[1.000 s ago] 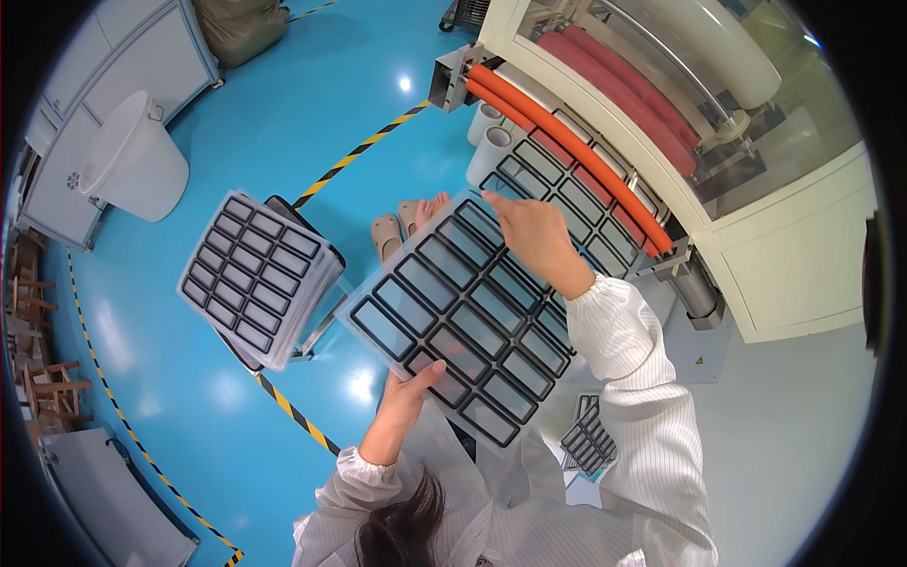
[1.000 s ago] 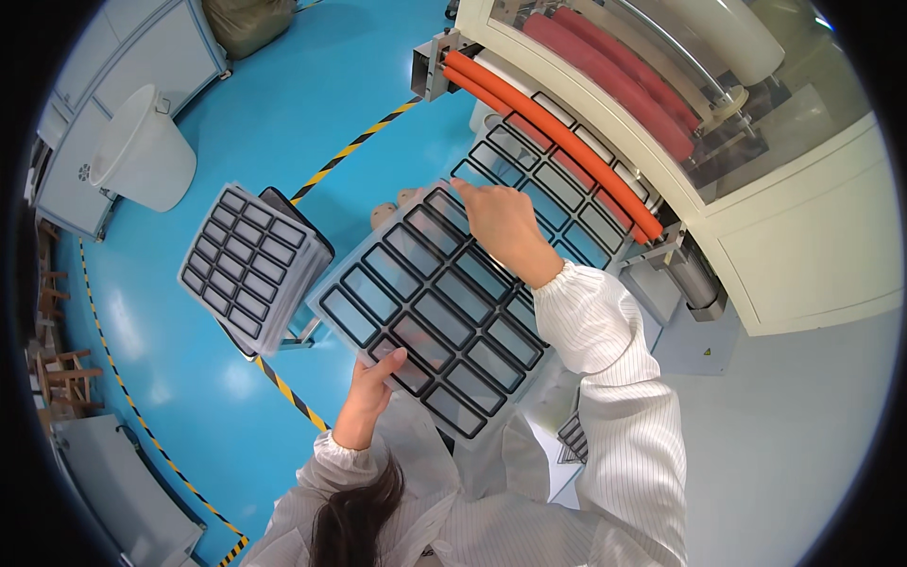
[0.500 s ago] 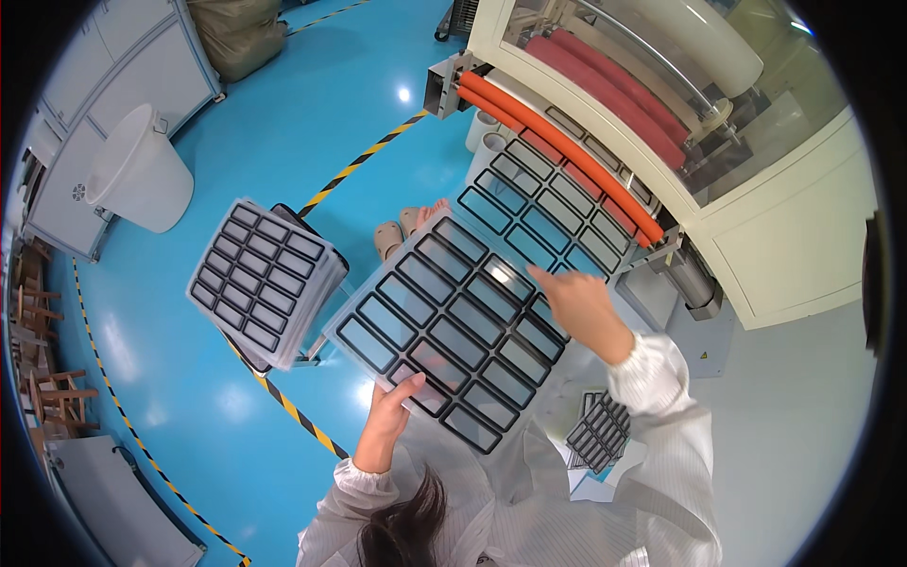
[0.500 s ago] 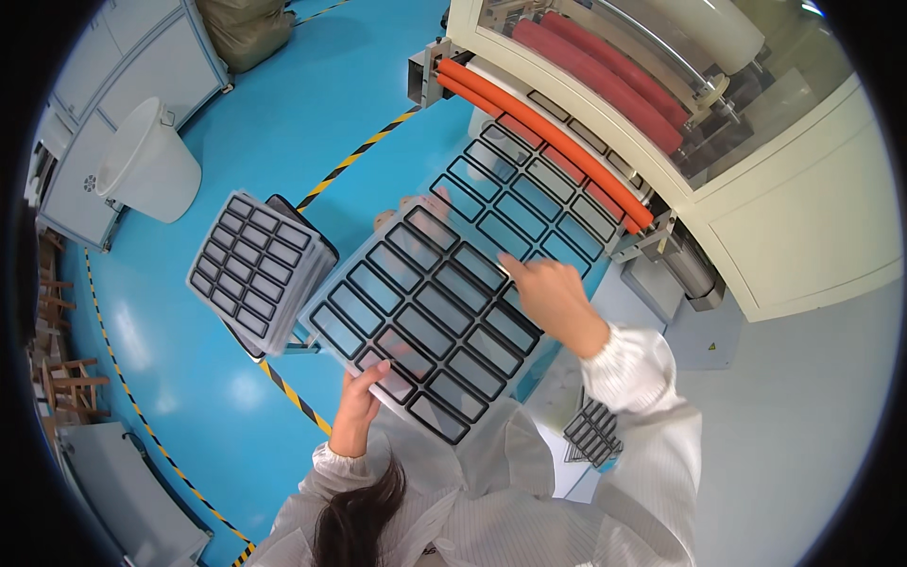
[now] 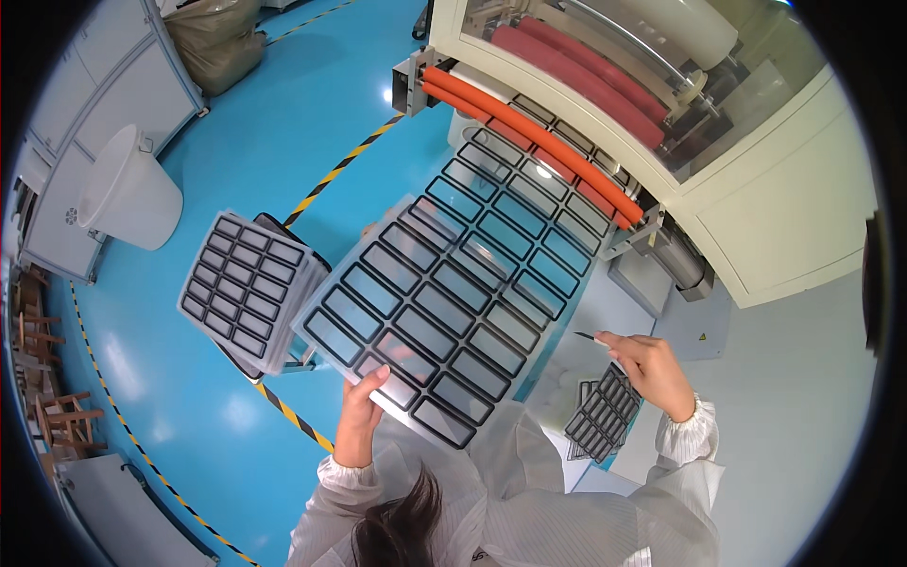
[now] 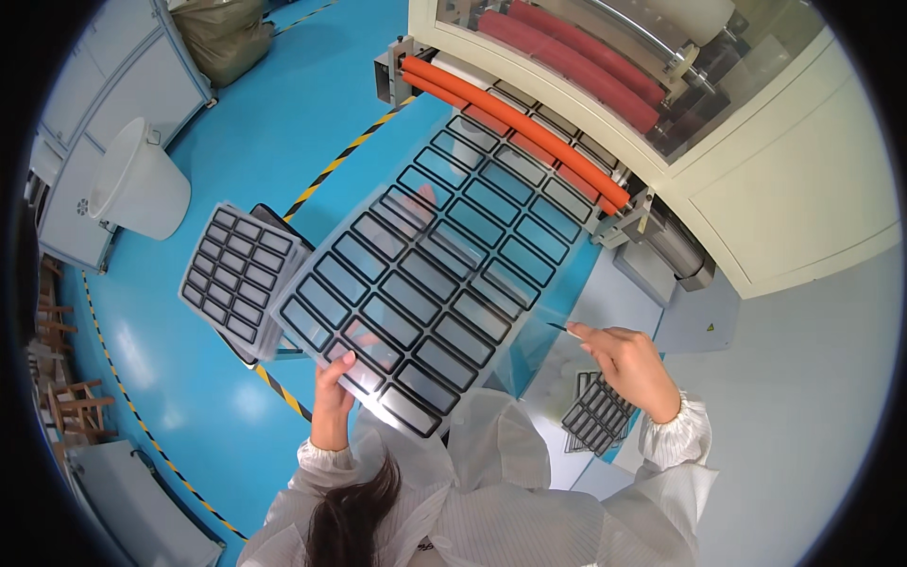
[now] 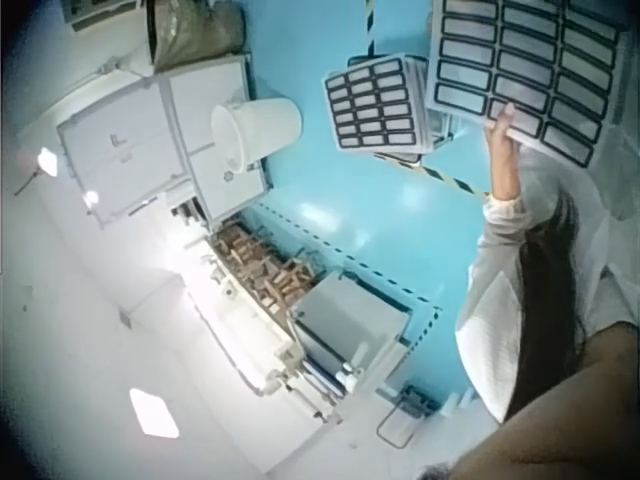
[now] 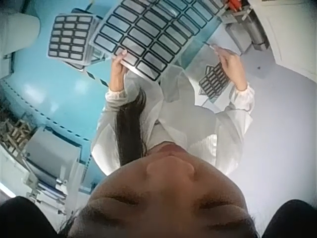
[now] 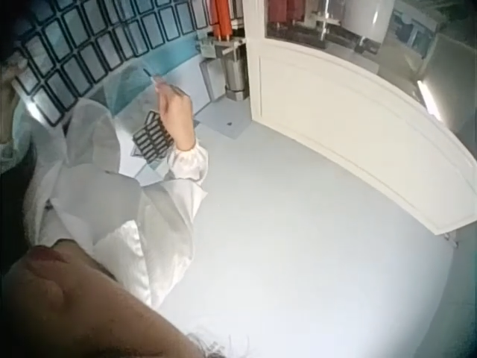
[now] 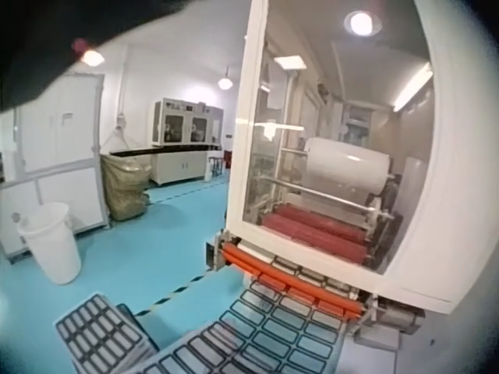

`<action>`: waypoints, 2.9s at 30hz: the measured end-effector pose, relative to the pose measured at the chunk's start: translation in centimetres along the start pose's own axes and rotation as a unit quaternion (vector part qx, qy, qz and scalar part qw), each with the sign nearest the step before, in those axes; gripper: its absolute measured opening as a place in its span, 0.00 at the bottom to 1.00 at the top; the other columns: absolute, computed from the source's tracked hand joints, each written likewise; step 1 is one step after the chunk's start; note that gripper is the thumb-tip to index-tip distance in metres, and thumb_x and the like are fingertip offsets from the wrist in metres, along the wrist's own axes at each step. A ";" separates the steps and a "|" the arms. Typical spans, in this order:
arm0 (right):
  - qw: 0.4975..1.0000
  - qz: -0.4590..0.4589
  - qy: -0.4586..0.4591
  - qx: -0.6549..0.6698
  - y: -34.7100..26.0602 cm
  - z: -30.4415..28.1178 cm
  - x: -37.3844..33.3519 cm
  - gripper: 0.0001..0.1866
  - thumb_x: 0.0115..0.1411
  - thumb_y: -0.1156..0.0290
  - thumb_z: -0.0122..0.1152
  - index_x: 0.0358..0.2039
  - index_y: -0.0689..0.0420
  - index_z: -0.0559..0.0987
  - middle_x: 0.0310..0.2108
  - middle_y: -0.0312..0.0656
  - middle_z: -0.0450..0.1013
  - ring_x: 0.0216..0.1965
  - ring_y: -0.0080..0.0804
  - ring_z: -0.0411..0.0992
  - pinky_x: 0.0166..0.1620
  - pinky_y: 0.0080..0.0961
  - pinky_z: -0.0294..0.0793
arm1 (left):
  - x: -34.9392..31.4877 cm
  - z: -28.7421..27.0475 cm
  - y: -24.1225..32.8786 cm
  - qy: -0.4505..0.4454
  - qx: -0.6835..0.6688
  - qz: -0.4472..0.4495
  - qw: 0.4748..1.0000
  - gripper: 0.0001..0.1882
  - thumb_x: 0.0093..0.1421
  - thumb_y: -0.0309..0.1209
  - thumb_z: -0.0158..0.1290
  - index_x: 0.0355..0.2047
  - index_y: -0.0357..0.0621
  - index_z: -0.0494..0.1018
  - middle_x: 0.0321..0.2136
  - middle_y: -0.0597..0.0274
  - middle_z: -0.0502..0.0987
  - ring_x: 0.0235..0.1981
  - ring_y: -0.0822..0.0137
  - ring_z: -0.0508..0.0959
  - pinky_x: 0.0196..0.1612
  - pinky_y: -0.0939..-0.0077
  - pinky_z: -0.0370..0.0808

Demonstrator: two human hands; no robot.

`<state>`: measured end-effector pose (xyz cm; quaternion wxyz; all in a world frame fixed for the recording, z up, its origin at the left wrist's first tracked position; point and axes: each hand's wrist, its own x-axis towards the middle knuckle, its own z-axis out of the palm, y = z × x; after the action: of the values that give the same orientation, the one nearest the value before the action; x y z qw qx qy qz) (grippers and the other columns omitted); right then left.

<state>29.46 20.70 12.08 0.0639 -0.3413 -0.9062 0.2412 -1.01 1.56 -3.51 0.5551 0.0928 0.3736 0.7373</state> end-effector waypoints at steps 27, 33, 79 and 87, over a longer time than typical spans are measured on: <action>0.989 -0.057 0.123 -0.057 -0.1 2.4 6.9 0.21 0.52 0.84 0.53 0.48 0.56 0.75 0.23 0.44 0.72 0.25 0.38 0.68 0.31 0.30 0.71 | 0.9 1.0 -1.8 0.006 -0.001 -0.023 1.000 0.31 0.50 0.26 0.52 0.56 0.33 0.59 0.46 0.45 0.73 0.41 0.49 0.77 0.43 0.59 0.76; 0.979 0.016 0.170 0.112 1.1 4.2 14.4 0.16 0.61 0.75 0.51 0.50 0.57 0.74 0.24 0.46 0.73 0.24 0.30 0.72 0.31 0.24 0.71 | 1.2 0.4 -2.8 0.015 0.018 -0.012 1.000 0.35 0.50 0.29 0.54 0.58 0.33 0.57 0.46 0.46 0.72 0.38 0.48 0.78 0.42 0.58 0.77; 0.968 -0.150 0.083 -0.183 -3.9 11.0 23.3 0.16 0.57 0.75 0.51 0.47 0.56 0.74 0.21 0.44 0.71 0.23 0.44 0.71 0.26 0.38 0.70 | 0.3 -1.0 -1.9 0.028 -0.010 -0.020 0.999 0.27 0.49 0.23 0.57 0.51 0.37 0.66 0.45 0.60 0.73 0.47 0.66 0.72 0.51 0.72 0.67; 0.969 -0.126 0.033 -0.212 -1.8 8.4 14.1 0.22 0.50 0.80 0.53 0.48 0.57 0.74 0.18 0.44 0.69 0.20 0.43 0.69 0.25 0.35 0.69 | -0.7 -2.8 -2.7 0.030 -0.027 -0.022 0.999 0.26 0.46 0.22 0.55 0.49 0.36 0.66 0.41 0.60 0.74 0.43 0.66 0.74 0.47 0.73 0.70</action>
<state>15.39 25.41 4.91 0.0502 -0.2383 -0.9696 0.0223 -0.29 0.02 -7.03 0.5619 0.0477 0.3723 0.7371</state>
